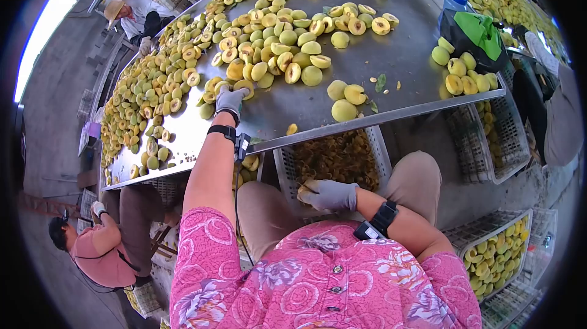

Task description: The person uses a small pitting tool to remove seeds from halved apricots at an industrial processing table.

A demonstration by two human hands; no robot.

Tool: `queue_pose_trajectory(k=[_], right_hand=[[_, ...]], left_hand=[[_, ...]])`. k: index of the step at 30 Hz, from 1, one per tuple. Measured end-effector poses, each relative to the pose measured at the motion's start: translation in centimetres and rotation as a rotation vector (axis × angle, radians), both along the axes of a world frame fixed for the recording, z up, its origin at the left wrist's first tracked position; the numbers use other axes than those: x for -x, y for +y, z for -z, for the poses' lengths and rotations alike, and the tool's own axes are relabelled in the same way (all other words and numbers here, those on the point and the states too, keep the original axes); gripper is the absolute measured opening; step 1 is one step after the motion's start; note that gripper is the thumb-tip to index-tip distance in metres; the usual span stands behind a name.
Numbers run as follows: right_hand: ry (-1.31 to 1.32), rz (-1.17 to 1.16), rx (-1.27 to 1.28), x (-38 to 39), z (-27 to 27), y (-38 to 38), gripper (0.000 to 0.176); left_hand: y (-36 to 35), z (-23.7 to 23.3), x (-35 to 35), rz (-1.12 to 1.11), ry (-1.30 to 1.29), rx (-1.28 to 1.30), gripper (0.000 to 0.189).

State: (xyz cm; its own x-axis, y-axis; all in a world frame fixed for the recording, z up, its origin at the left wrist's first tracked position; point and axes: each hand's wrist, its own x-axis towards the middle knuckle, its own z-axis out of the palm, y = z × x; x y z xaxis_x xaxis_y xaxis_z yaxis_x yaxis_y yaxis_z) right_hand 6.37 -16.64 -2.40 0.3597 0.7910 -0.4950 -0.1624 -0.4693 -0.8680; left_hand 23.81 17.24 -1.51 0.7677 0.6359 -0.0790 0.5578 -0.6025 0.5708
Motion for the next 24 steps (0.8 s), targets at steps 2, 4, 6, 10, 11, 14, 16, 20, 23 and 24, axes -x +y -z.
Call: queue_pose_trajectory(k=[2,4,6,10,11,14,16,20,23,24], right_hand=[[0.05,-0.011,0.018,0.0,-0.3,0.1,0.038],[0.087,0.009,0.008,0.2,-0.4,0.3,0.034],[0.101,0.047,-0.012,0.5,-0.5,0.6,0.032],[0.134,0.167,-0.062,0.6,-2.3,0.0,0.029],[0.087,0.211,-0.088,0.7,-2.9,-0.1,0.028],[0.032,0.24,-0.086,1.1,-5.2,0.1,0.03],[-0.032,0.26,-0.101,1.3,-5.9,0.5,0.031],[-0.137,0.299,-0.205,1.4,-8.1,1.8,0.022],[-0.323,0.326,-0.232,1.0,-8.4,2.7,0.023],[-0.32,0.333,-0.228,0.9,-8.3,2.9,0.023]], left_hand=[[-1.8,-0.9,0.3,0.041,-0.093,0.008,0.058],[-2.0,-0.4,0.1,0.12,-0.259,0.109,0.054],[-2.3,0.0,0.2,0.169,-0.281,0.113,0.053],[-5.7,-2.1,2.7,0.132,-0.518,0.711,0.041],[-6.8,-3.5,4.4,0.073,-0.641,1.024,0.038],[-8.2,-3.9,8.3,-0.03,-0.78,1.249,0.035],[-9.0,-3.5,10.0,-0.13,-0.97,1.482,0.045],[-11.1,-3.5,15.0,-0.016,-1.042,1.937,0.049],[-12.0,-2.4,16.8,0.074,-1.0,1.987,0.046],[-12.4,-2.3,17.4,0.159,-0.974,1.907,0.044]])
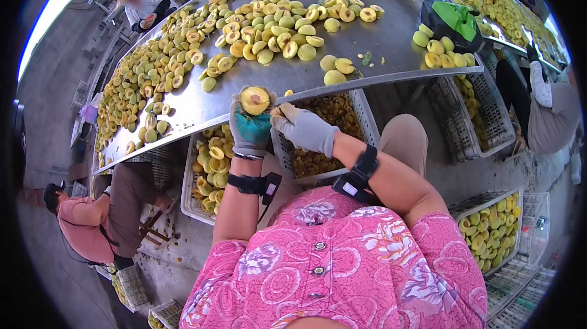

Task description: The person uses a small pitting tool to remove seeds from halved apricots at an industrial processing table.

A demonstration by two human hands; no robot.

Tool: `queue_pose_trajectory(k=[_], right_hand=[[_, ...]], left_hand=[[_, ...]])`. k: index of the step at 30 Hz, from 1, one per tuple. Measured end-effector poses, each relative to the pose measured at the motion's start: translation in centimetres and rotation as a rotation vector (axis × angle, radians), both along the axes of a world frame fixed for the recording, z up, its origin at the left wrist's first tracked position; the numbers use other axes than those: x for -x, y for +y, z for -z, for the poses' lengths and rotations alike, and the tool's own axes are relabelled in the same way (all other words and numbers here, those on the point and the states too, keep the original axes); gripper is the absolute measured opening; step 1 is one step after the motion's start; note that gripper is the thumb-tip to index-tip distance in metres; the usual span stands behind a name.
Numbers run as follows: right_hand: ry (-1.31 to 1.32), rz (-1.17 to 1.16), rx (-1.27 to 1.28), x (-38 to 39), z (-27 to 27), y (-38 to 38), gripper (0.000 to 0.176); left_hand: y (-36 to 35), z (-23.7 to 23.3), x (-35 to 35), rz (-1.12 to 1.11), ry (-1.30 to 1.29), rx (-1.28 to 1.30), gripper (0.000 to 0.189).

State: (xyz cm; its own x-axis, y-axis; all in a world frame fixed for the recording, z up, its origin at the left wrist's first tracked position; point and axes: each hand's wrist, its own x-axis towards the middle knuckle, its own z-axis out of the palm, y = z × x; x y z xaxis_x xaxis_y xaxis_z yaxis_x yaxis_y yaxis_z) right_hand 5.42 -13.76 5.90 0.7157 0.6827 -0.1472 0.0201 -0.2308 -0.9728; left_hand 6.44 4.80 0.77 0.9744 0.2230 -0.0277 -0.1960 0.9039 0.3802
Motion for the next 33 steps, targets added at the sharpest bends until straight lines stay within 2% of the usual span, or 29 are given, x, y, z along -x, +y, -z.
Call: queue_pose_trajectory(k=[2,3,4,5,10,17,22,26,28,29,30,31,33], right_hand=[[-0.296,0.023,-0.025,-0.2,0.5,0.4,0.029],[-0.298,0.027,-0.022,-0.2,0.4,0.5,0.029],[-0.344,0.031,0.043,-0.1,0.3,0.6,0.031],[-0.391,0.035,0.108,0.0,0.2,0.6,0.034],[-0.425,0.072,0.086,0.4,0.6,0.9,0.04],[-0.461,0.083,0.055,1.2,1.8,1.1,0.039],[-0.484,0.087,0.002,1.5,2.2,1.3,0.039],[-0.441,0.1,-0.046,1.6,2.9,1.4,0.041],[-0.443,0.116,-0.021,1.8,3.4,1.2,0.041],[-0.443,0.128,0.003,1.9,3.7,1.3,0.041],[-0.443,0.126,0.004,1.8,4.1,1.4,0.041],[-0.444,0.131,-0.08,1.7,4.4,1.6,0.041],[-0.441,0.137,-0.164,2.1,3.6,1.4,0.04]], left_hand=[[-0.9,0.2,1.0,0.03,0.016,0.004,0.038],[-1.3,0.2,1.5,0.053,0.029,0.005,0.033],[-1.7,0.6,1.9,0.014,-0.036,-0.17,0.036],[-2.0,0.8,2.1,0.016,-0.039,-0.167,0.036],[-4.0,-0.3,3.2,-0.079,0.036,-0.133,0.044],[-4.7,-0.2,3.6,-0.148,0.032,-0.174,0.045],[-5.9,-2.2,4.1,-0.322,0.07,-0.327,0.047],[-4.9,-1.1,3.1,-0.307,0.063,-0.394,0.051],[-4.6,-1.6,3.1,-0.148,0.122,-0.423,0.055],[-4.7,-1.7,3.0,-0.149,0.123,-0.421,0.055],[-4.9,-2.2,3.0,-0.201,0.133,-0.529,0.057],[-5.0,-2.6,3.1,-0.253,0.143,-0.638,0.06],[-4.8,-3.1,3.5,-0.198,0.155,-0.604,0.06]])
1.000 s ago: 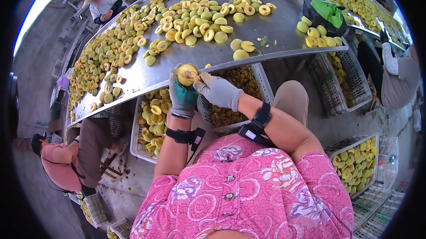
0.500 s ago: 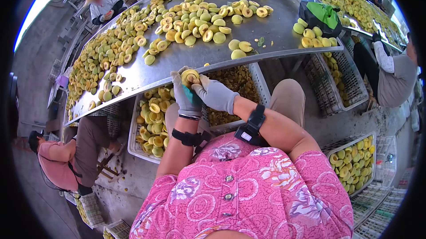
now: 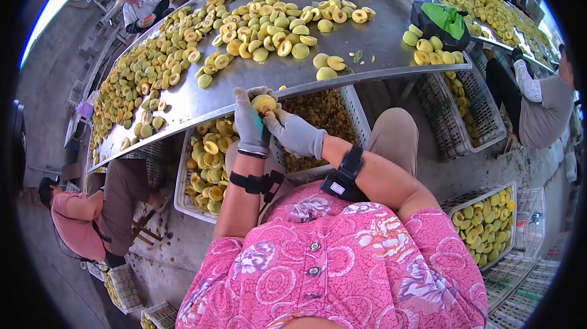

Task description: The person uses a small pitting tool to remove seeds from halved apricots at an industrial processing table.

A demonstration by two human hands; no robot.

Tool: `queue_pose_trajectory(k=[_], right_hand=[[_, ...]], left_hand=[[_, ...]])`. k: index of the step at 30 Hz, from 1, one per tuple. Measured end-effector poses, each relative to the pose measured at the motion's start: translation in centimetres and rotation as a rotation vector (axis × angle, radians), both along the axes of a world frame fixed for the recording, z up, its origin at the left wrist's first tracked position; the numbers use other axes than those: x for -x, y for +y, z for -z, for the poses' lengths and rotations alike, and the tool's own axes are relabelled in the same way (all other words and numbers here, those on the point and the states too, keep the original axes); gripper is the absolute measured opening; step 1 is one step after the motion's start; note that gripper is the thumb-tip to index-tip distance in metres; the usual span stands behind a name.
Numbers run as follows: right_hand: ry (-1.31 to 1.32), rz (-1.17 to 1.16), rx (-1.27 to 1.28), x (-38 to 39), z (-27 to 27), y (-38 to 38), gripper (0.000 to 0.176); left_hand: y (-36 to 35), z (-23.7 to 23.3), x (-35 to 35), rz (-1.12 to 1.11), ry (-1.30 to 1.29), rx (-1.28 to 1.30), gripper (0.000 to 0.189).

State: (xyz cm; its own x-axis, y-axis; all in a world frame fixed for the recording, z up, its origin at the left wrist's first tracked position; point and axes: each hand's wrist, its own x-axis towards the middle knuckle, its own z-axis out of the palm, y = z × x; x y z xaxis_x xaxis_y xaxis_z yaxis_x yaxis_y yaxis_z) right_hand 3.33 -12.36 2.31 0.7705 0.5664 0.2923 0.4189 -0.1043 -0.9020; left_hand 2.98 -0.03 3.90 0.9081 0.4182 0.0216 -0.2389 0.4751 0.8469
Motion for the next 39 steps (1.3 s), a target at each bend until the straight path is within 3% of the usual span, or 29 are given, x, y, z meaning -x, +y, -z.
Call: queue_pose_trajectory(k=[2,5,9,14,16,19,30,32,36,38,39], right_hand=[[0.488,-0.145,0.113,1.0,-3.8,-0.9,0.035],[0.668,-0.215,0.026,1.5,-4.2,-1.1,0.03],[0.724,-0.285,0.007,1.2,-3.1,-1.0,0.03],[1.108,-0.429,-0.042,1.3,-2.3,-1.6,0.034],[1.151,-0.468,-0.068,1.6,-2.3,-2.0,0.034],[1.349,-0.58,-0.131,1.7,-1.3,-2.1,0.036],[1.551,-0.808,-0.303,1.4,0.6,-1.7,0.038],[1.565,-0.833,-0.324,1.3,0.7,-1.6,0.038],[1.684,-0.933,-0.372,1.2,0.8,-1.6,0.037],[1.809,-1.023,-0.434,0.9,1.3,-1.4,0.037],[1.789,-1.072,-0.451,0.9,1.2,-1.3,0.038]], left_hand=[[0.5,-0.3,0.0,0.048,0.02,0.042,0.061],[1.5,-0.5,0.2,0.211,-0.01,-0.049,0.063],[2.1,-0.6,0.4,0.225,0.054,-0.18,0.064],[2.8,-0.6,1.1,0.374,0.058,-0.487,0.063],[2.9,0.1,1.3,0.388,0.026,-0.484,0.062],[2.8,1.1,1.9,0.426,0.016,-0.263,0.062],[1.9,2.2,3.4,0.433,0.005,0.228,0.061],[2.0,2.5,3.4,0.431,0.023,0.421,0.059],[2.2,3.2,3.4,0.471,-0.053,0.546,0.055],[1.5,3.0,3.2,0.611,-0.308,0.817,0.043],[1.5,3.5,3.0,0.546,-0.336,0.835,0.043]])
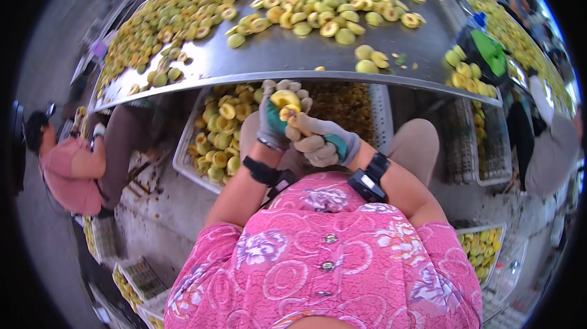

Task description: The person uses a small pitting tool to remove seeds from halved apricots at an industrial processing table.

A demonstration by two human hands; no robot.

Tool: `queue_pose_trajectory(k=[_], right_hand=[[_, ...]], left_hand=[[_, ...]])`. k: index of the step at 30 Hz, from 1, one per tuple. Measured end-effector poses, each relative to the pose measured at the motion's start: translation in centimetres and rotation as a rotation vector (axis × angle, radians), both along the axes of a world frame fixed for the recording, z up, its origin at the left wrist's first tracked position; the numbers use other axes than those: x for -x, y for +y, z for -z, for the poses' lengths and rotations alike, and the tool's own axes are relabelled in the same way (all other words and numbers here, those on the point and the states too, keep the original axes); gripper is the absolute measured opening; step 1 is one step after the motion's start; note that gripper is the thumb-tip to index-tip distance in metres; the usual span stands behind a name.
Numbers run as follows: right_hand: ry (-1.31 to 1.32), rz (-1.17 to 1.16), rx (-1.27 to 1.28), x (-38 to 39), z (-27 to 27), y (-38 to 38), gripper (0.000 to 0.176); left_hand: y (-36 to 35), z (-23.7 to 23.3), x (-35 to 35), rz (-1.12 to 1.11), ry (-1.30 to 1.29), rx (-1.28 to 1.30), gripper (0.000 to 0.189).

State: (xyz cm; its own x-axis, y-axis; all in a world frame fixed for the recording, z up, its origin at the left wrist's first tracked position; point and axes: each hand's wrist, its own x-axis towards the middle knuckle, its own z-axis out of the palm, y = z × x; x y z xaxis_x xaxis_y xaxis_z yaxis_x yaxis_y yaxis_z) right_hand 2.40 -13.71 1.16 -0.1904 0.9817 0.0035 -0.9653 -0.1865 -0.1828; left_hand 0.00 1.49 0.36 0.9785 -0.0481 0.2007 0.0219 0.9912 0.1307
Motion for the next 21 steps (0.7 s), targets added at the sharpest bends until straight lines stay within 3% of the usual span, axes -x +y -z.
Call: queue_pose_trajectory(k=[1,2,5,7,8,9,11,13,14,16,17,19,21], right_hand=[[-0.002,-0.009,-0.046,0.0,-0.4,0.2,0.038],[0.003,-0.046,-0.052,0.1,-0.9,0.4,0.038],[-0.08,-0.011,0.034,-0.4,-1.1,0.0,0.038],[-0.332,0.075,0.239,-1.4,-1.2,-0.9,0.034],[-0.324,0.097,0.25,-1.2,-1.5,-1.2,0.034],[-0.587,0.163,0.373,-0.8,-2.0,-1.1,0.031],[-1.094,0.241,0.498,-0.9,-2.8,-0.8,0.023],[-1.371,0.395,0.574,-0.9,-1.7,-0.4,0.022],[-1.369,0.402,0.581,-1.1,-1.7,-0.5,0.022],[-1.699,0.426,0.605,-1.7,-1.6,-0.4,0.025],[-1.698,0.434,0.609,-2.0,-0.6,-0.4,0.025],[-2.066,0.802,0.316,-2.5,1.6,-0.8,0.027],[-2.108,0.726,0.367,-2.2,1.3,-1.5,0.027]], left_hand=[[0.5,0.8,-0.2,-0.063,0.005,0.029,0.043],[1.4,1.6,-0.3,-0.13,0.235,-0.092,0.042],[5.1,1.3,1.4,-0.311,0.324,-0.231,0.04],[9.1,0.6,3.6,-0.662,0.444,-0.703,0.031],[11.4,1.0,4.7,-0.848,0.478,-1.021,0.026],[13.0,1.5,5.5,-1.027,0.49,-1.339,0.022],[13.0,-0.4,7.0,-1.052,0.667,-1.107,0.018],[11.6,-0.9,6.6,-0.893,0.624,-1.131,0.021],[11.1,-1.1,6.5,-0.758,0.59,-1.157,0.024],[7.7,-1.6,5.8,-0.488,0.419,-1.2,0.026],[6.1,-1.2,5.1,-0.483,0.413,-1.203,0.026],[3.1,0.1,3.7,-0.333,0.263,-1.223,0.027],[1.3,1.5,2.6,-0.266,0.284,-1.161,0.031]])
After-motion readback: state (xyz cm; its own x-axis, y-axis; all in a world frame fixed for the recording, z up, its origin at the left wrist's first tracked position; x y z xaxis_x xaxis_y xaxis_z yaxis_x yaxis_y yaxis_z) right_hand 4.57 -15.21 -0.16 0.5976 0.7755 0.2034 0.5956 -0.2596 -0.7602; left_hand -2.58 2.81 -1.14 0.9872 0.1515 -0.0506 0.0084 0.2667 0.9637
